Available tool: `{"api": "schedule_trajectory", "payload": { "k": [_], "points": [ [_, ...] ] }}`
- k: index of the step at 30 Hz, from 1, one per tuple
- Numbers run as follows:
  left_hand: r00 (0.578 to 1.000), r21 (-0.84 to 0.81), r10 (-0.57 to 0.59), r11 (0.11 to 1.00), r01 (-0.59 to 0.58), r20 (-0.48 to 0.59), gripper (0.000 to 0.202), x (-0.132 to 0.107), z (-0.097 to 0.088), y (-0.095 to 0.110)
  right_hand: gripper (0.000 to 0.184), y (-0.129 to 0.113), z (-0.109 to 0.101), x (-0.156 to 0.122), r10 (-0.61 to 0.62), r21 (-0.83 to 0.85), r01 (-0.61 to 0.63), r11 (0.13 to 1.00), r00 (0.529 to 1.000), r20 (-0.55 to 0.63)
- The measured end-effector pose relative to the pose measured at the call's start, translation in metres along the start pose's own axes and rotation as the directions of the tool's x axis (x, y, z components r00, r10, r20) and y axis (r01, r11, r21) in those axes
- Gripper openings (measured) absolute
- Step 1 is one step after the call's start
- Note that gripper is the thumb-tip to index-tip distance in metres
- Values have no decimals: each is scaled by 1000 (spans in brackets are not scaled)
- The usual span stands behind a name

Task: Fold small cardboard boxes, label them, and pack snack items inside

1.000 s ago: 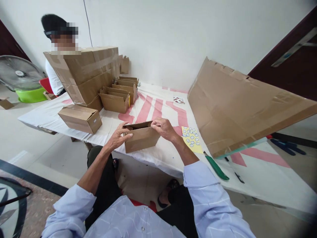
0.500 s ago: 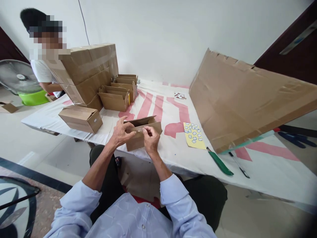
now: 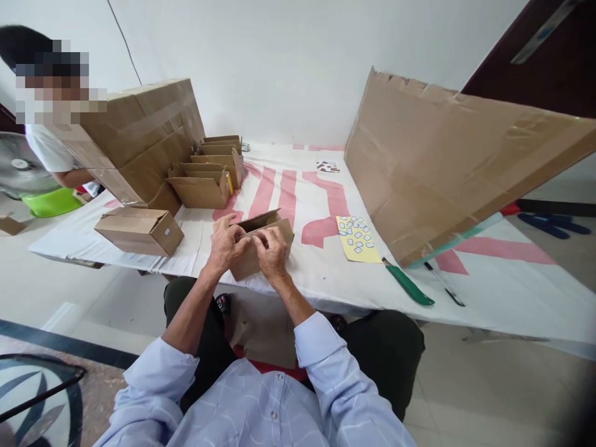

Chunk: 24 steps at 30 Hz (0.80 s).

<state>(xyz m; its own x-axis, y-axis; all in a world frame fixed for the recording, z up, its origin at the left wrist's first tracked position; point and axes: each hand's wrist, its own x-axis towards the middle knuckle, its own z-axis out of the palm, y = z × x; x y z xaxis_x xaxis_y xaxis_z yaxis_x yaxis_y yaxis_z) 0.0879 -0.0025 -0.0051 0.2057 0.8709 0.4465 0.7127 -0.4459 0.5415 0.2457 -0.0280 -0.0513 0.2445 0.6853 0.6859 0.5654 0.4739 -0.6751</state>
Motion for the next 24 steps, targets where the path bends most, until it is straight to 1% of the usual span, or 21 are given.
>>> {"api": "schedule_trajectory", "payload": {
  "k": [1,3,7,8,10,12,13,16,18,19,21,24],
  "points": [
    [1000,-15,16,1000,-16,10,7,1,-1,0,11,1,-3,2,22,-21,-22,1000,1000,10],
    [998,-66,44,997,-41,43,8,5,-4,0,17,6,-10,8,62,-61,-61,996,998,11],
    [990,-220,67,975,-37,126,13,11,-15,2,27,29,-37,24,99,-80,-107,991,991,-91],
    [985,-256,81,966,-40,153,16,13,-19,3,29,36,-44,25,121,-65,-127,990,988,-93],
    [969,-310,124,949,-54,212,24,14,-28,3,35,48,-57,19,175,-19,-175,984,984,-14],
    [950,-336,157,940,-60,270,31,14,-40,1,41,53,-63,1,199,17,-201,979,976,93],
    [942,-335,157,941,-51,298,34,13,-47,0,45,51,-64,-13,194,24,-197,980,974,114],
    [925,-274,94,962,12,369,39,6,-68,-8,57,31,-59,-59,118,31,-121,992,991,69],
    [921,-212,49,976,37,386,40,0,-83,-16,62,16,-56,-87,66,64,-70,996,996,57],
    [924,-181,36,983,36,382,41,-3,-90,-19,62,10,-56,-98,58,86,-63,994,997,56],
    [933,-125,27,992,20,360,42,-9,-103,-26,60,4,-56,-116,97,125,-103,987,994,50],
    [943,-90,14,996,17,332,44,-14,-114,-32,52,9,-55,-131,226,172,-231,958,973,51]
  ]
}}
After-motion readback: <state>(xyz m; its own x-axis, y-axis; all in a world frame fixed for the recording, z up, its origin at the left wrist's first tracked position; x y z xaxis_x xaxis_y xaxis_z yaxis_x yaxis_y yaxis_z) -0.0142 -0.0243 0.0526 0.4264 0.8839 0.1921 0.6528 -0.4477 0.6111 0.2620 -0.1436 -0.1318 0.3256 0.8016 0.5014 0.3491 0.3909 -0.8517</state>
